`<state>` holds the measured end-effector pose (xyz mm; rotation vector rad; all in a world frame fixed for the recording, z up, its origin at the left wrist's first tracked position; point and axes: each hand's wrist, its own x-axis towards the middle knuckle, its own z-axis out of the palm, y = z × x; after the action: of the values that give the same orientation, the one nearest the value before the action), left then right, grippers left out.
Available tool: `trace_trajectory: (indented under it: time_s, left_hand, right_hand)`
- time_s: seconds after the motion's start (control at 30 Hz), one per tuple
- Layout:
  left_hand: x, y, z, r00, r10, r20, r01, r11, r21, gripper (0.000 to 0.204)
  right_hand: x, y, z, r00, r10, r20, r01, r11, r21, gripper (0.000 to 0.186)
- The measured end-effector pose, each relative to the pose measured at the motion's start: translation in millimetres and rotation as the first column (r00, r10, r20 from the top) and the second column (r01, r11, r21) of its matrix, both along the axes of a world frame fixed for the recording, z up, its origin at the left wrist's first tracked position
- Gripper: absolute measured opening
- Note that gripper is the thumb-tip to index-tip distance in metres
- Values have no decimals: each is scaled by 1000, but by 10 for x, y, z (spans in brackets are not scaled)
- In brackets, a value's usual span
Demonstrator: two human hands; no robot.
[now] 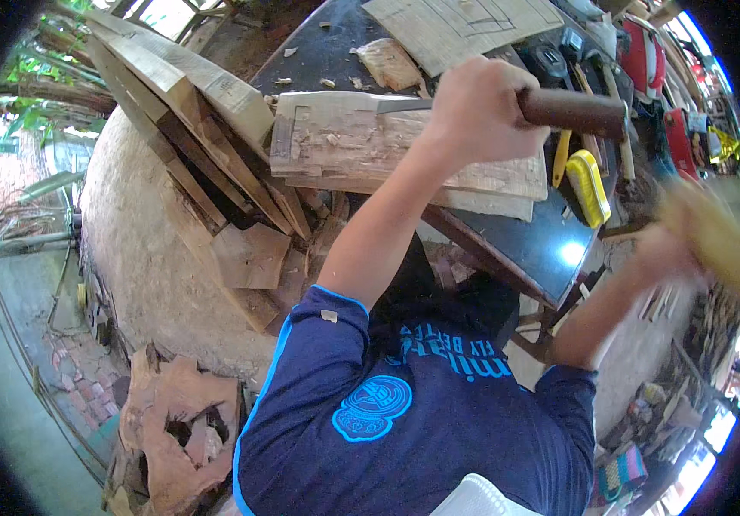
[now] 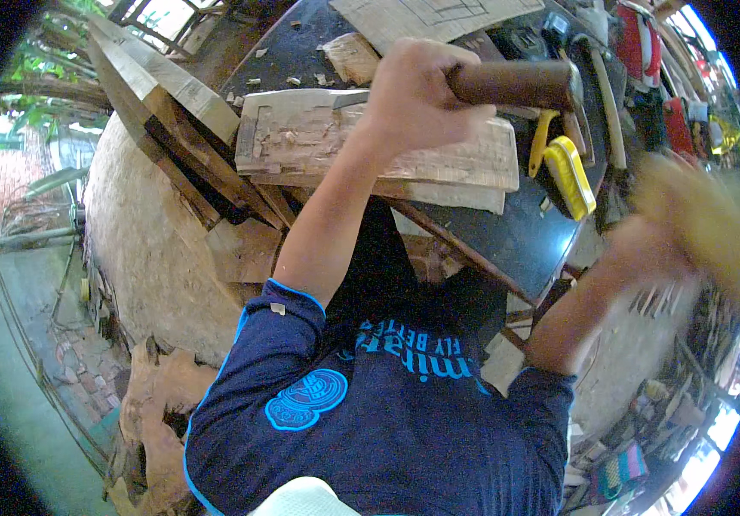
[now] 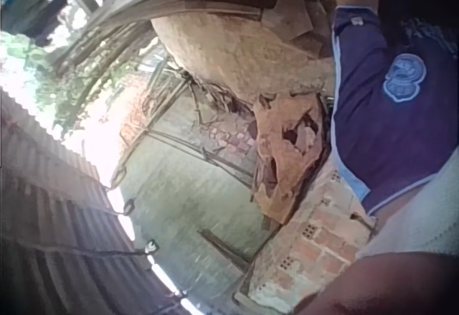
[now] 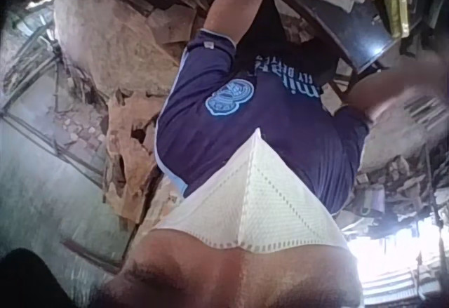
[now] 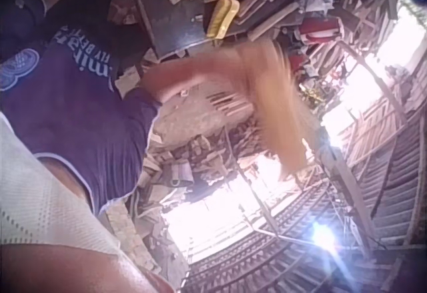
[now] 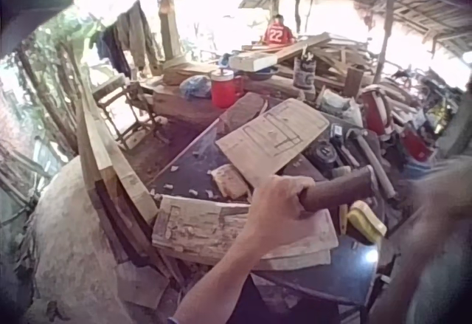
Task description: The recorder uses a chisel and mallet to carve a groove into a piece of wood, then cleans it with a brush, sands it, and measures it with a tape measure.
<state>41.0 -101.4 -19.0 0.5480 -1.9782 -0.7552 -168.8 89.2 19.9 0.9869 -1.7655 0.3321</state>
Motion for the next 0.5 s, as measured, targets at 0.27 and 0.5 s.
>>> trace_trajectory:
  time_s: [0.27,0.5]
  left_hand:
    - [89,-22,-3,998,22,61,-25,999,49,21]
    - [187,-60,-74,996,54,73,-53,998,-16,22]
  right_hand:
    - [-138,-202,206,268,789,554,-423,613,-668,42]
    - [360,-417,-158,414,494,765,-646,751,-135,39]
